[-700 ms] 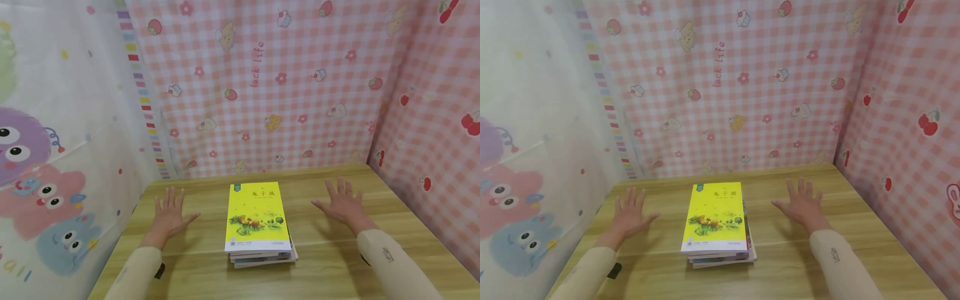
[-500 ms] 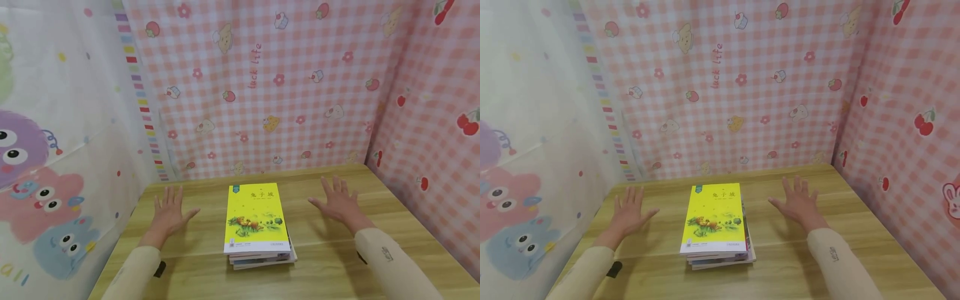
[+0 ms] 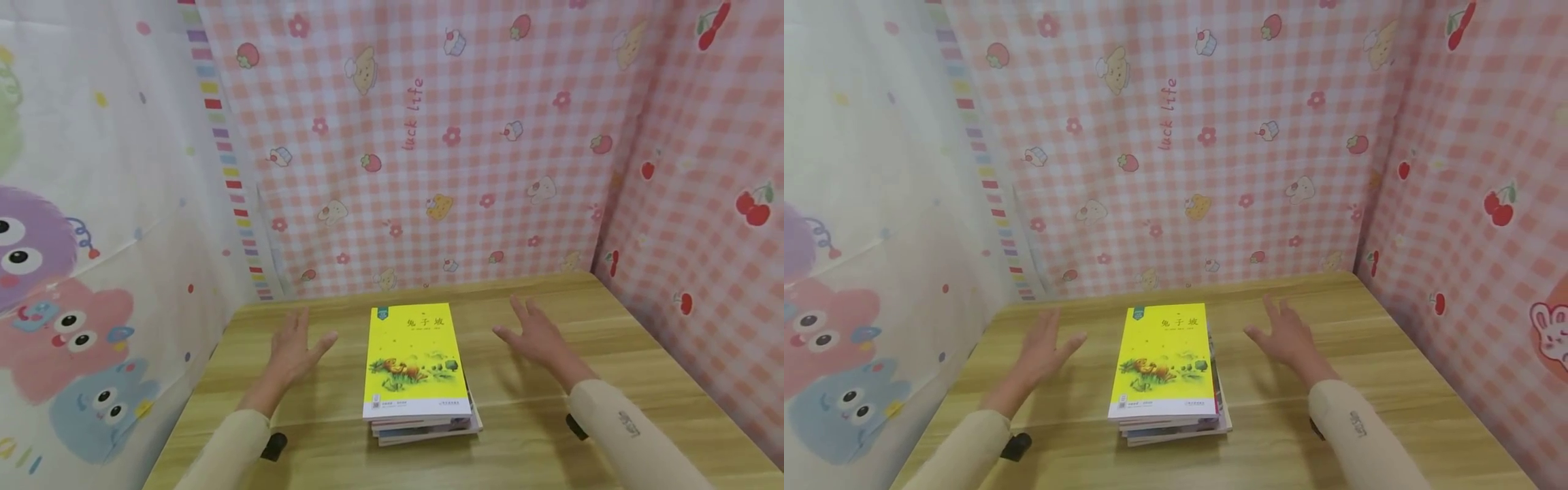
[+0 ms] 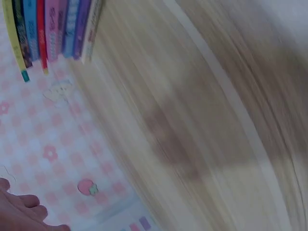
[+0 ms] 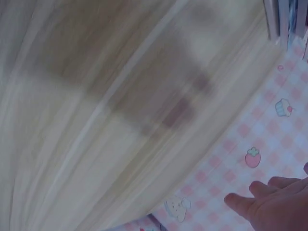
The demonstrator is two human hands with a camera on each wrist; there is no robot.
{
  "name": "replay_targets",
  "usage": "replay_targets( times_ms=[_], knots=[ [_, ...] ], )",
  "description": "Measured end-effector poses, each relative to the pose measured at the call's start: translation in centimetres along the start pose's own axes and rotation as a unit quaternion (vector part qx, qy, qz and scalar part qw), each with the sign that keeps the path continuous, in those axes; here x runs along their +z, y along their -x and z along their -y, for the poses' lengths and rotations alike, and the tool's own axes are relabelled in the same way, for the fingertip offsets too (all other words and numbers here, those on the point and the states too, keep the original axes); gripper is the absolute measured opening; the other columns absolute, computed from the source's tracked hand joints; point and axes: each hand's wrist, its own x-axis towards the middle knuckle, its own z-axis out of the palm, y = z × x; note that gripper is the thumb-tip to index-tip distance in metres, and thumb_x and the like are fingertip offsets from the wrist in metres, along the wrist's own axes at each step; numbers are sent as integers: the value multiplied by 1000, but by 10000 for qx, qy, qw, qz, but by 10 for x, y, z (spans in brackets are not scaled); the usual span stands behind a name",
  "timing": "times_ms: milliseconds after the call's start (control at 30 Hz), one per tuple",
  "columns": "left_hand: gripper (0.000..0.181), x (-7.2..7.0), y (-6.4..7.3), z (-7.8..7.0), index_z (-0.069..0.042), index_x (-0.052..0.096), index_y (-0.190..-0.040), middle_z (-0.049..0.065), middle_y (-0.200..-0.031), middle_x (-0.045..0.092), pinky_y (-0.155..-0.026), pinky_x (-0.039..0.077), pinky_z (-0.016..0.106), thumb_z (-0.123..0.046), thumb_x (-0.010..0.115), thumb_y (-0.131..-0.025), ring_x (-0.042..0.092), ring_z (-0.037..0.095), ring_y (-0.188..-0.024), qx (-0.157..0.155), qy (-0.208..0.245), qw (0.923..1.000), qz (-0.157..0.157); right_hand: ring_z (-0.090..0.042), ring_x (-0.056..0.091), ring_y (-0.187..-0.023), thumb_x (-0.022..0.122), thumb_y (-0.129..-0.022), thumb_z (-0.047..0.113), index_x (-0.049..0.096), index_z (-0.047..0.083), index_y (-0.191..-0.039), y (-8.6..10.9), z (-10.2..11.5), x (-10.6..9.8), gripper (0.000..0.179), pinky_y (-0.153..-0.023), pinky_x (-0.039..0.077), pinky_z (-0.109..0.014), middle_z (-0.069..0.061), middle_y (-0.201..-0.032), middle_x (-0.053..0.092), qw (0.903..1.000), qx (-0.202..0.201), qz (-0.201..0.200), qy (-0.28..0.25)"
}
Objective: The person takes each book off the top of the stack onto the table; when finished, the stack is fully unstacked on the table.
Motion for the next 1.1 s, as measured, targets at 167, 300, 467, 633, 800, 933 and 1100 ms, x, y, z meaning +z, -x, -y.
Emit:
replay_targets(
  times_ms=[167, 300, 467, 633, 800, 933, 1100],
  knots=[
    [97, 9, 2, -13, -1, 5, -158, 25, -162, 7, -115, 5, 63, -65, 45, -97, 4, 44, -148, -105, 1041, 9944, 135, -55, 10, -142, 52, -101, 45, 16, -5, -155, 3, 5, 8, 82, -111, 14, -68, -37, -155, 11, 9977, 37, 147, -666],
    [101, 16, 5, -24, -3, 7, -158, 25, -162, 10, -115, 12, 63, -68, 49, -93, 9, 45, -147, -357, 1753, 9835, 285, -52, 14, -143, 51, -101, 48, 17, -1, -156, 9, 7, 15, 81, -113, 16, -65, -32, -158, 15, 9944, 135, 173, -1029],
    [102, 29, 13, -35, -6, 14, -158, 26, -158, 22, -112, 21, 65, -71, 53, -89, 20, 46, -145, -720, 2264, 9706, 373, -52, 27, -139, 54, -102, 44, 23, 2, -156, 17, 10, 30, 75, -109, 26, -66, -30, -156, 25, 9911, 154, 200, -1311],
    [94, 45, 19, -47, -4, 24, -155, 23, -149, 39, -108, 34, 59, -63, 58, -91, 36, 42, -138, -877, 2759, 9565, 353, -52, 37, -134, 59, -100, 33, 33, 5, -154, 28, 10, 46, 66, -105, 34, -65, -31, -149, 38, 9853, 242, 323, -1660],
    [77, 56, 28, -54, 1, 31, -152, 22, -138, 50, -103, 42, 53, -43, 63, -97, 48, 38, -128, -1007, 3250, 9397, 336, -47, 39, -135, 63, -99, 24, 45, 9, -149, 37, 10, 61, 55, -107, 32, -63, -22, -149, 44, 9717, 238, 665, -2254],
    [75, 61, 37, -58, 1, 34, -151, 22, -137, 51, -102, 45, 51, -39, 65, -96, 50, 37, -126, -1143, 3346, 9344, 421, -45, 39, -136, 64, -97, 21, 48, 7, -146, 43, 10, 66, 53, -109, 30, -62, -19, -149, 44, 9584, 177, 925, -2693],
    [81, 73, 48, -58, 1, 38, -149, 19, -134, 54, -102, 43, 53, -45, 70, -91, 51, 37, -124, -1195, 3274, 9353, 620, -46, 41, -134, 64, -96, 14, 44, 2, -147, 52, 9, 70, 56, -109, 32, -61, -23, -148, 43, 9418, 203, 1195, -3136]
  ],
)
